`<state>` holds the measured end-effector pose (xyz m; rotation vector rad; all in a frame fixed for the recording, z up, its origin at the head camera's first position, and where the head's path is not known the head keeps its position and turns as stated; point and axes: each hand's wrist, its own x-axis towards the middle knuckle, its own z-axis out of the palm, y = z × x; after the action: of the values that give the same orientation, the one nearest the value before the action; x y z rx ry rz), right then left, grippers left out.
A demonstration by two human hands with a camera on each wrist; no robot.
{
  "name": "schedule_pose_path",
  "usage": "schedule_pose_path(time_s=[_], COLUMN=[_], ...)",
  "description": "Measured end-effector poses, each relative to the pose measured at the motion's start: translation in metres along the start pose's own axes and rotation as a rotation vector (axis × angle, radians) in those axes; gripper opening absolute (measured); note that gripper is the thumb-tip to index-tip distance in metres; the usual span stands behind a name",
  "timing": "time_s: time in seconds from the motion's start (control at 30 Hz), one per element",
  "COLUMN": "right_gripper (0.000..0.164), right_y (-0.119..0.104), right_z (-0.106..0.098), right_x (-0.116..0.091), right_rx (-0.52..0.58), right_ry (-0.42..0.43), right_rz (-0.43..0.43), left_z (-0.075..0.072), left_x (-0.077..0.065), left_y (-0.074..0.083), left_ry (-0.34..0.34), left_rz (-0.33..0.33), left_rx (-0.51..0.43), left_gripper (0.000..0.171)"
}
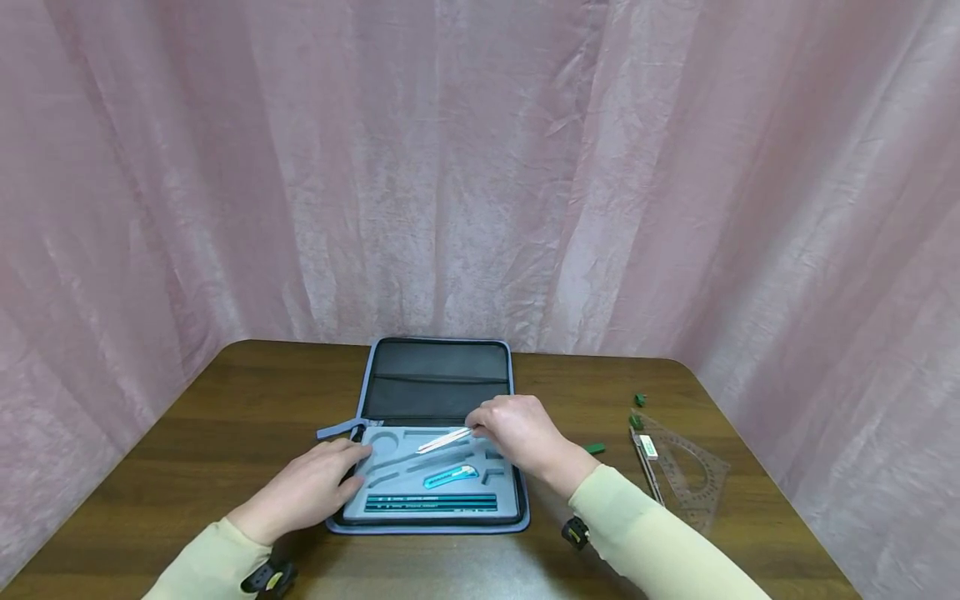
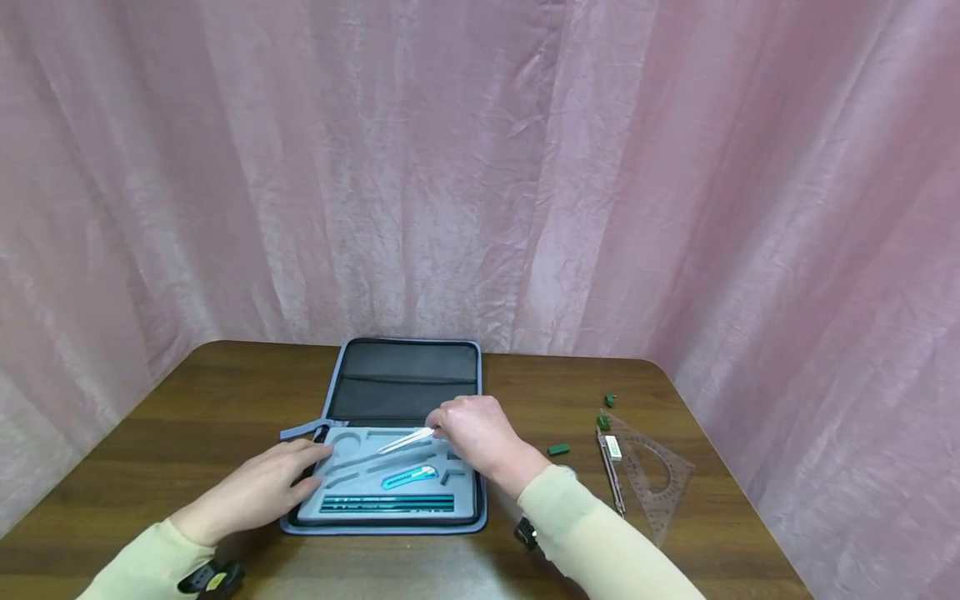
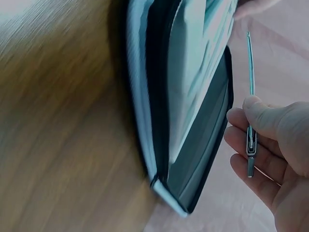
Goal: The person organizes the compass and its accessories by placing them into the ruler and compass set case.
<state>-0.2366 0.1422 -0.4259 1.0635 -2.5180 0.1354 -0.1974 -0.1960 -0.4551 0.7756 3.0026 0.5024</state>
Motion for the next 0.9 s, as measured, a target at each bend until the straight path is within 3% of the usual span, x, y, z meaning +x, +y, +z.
schedule_pose_path(time_s=[0.33, 0.57, 0.9], right_gripper=[0.010, 0.011, 0.010], right_y=[-0.024, -0.033, -0.043], right_z=[0.017, 0.026, 0.033], right_x=[0.020, 0.030, 0.038], right_rx=[0.015, 0.036, 0.040], right_ry=[-0.077, -0.104, -0.135], right_rz=[0.022, 0.010, 0.000], left_z=[0.000, 0.012, -0.001], left_x=[0.000, 0.003, -0.001], left_y=[-0.003, -0.019, -0.002], left_ry=[0.012, 0.056, -0.003], left_rz=[0.015, 0.078, -0.008], left_rx=[-0.017, 0.007, -0.016], left_gripper=[0.041, 0.041, 0.041])
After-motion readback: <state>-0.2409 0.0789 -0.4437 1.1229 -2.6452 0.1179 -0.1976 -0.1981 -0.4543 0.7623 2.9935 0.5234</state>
